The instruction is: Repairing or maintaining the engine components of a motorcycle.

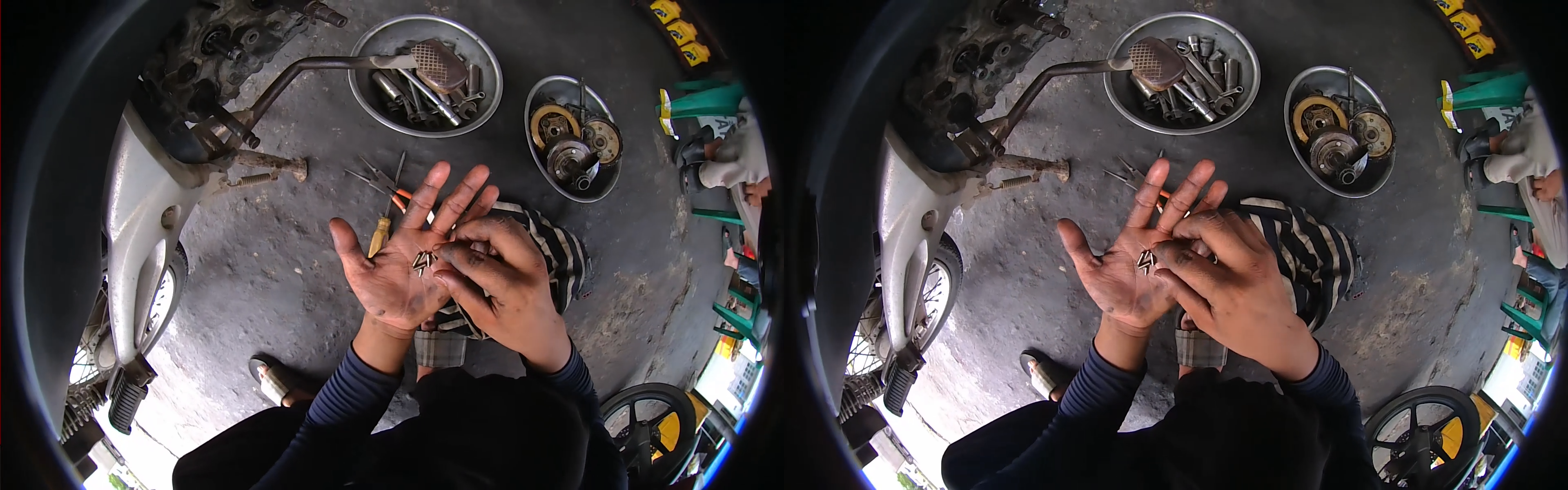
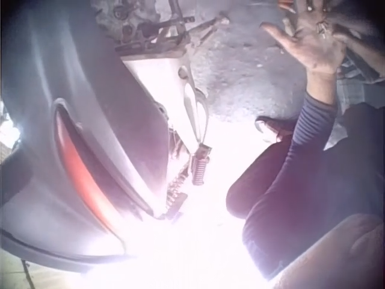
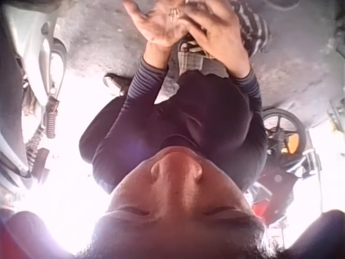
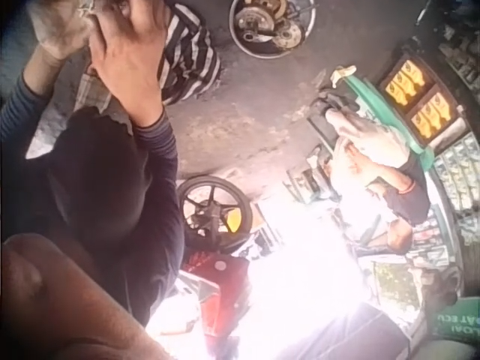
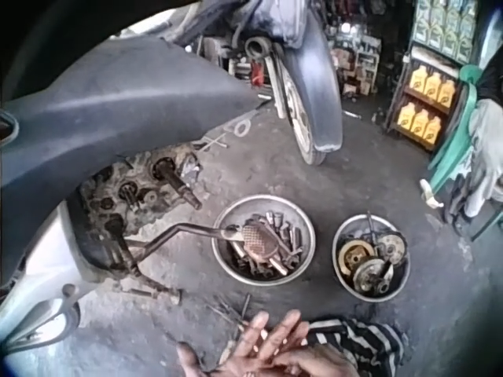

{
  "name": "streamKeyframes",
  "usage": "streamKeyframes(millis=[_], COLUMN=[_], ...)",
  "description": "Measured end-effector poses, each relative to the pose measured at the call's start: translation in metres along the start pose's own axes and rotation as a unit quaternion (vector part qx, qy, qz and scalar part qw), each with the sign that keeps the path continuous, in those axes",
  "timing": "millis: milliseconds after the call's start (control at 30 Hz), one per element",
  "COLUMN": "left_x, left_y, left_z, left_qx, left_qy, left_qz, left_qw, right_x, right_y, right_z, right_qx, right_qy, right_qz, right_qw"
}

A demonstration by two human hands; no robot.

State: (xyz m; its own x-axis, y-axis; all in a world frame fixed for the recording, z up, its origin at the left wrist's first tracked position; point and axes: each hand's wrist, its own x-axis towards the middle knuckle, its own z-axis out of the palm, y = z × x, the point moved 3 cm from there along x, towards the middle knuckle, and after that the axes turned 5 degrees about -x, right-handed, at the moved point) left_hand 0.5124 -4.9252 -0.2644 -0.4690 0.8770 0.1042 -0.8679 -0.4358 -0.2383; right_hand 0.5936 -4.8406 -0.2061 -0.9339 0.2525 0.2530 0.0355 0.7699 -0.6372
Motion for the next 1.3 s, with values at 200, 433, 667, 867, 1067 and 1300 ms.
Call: streamKeyframes(millis=[200, 433, 667, 867, 1067, 1300], left_x=[0.0, -0.002, -0.003, -0.018, -0.029, -0.032], left_y=[-0.012, -0.011, 0.001, 0.017, 0.029, 0.038], left_z=[0.003, -0.003, -0.004, -0.01, -0.016, -0.011], left_qx=[0.054, 0.048, 0.015, 0.067, 0.065, 0.107], left_qy=[0.027, 0.041, 0.028, 0.042, 0.058, 0.046], left_qz=[0.012, 0.016, 0.015, 0.013, 0.015, 0.004], left_qw=[0.998, 0.998, 0.999, 0.997, 0.996, 0.993], right_x=[-0.002, -0.001, -0.012, -0.14, -0.134, -0.111], right_y=[-0.001, 0.001, 0.005, 0.042, 0.039, 0.034], right_z=[0.002, 0.005, -0.009, -0.006, -0.025, -0.014], right_qx=[-0.056, -0.131, 0.141, 0.566, 0.489, 0.517], right_qy=[0.019, 0.019, 0.025, -0.257, -0.295, -0.442], right_qz=[-0.034, -0.087, 0.018, 0.287, 0.359, 0.208], right_qw=[0.998, 0.987, 0.989, 0.729, 0.738, 0.703])
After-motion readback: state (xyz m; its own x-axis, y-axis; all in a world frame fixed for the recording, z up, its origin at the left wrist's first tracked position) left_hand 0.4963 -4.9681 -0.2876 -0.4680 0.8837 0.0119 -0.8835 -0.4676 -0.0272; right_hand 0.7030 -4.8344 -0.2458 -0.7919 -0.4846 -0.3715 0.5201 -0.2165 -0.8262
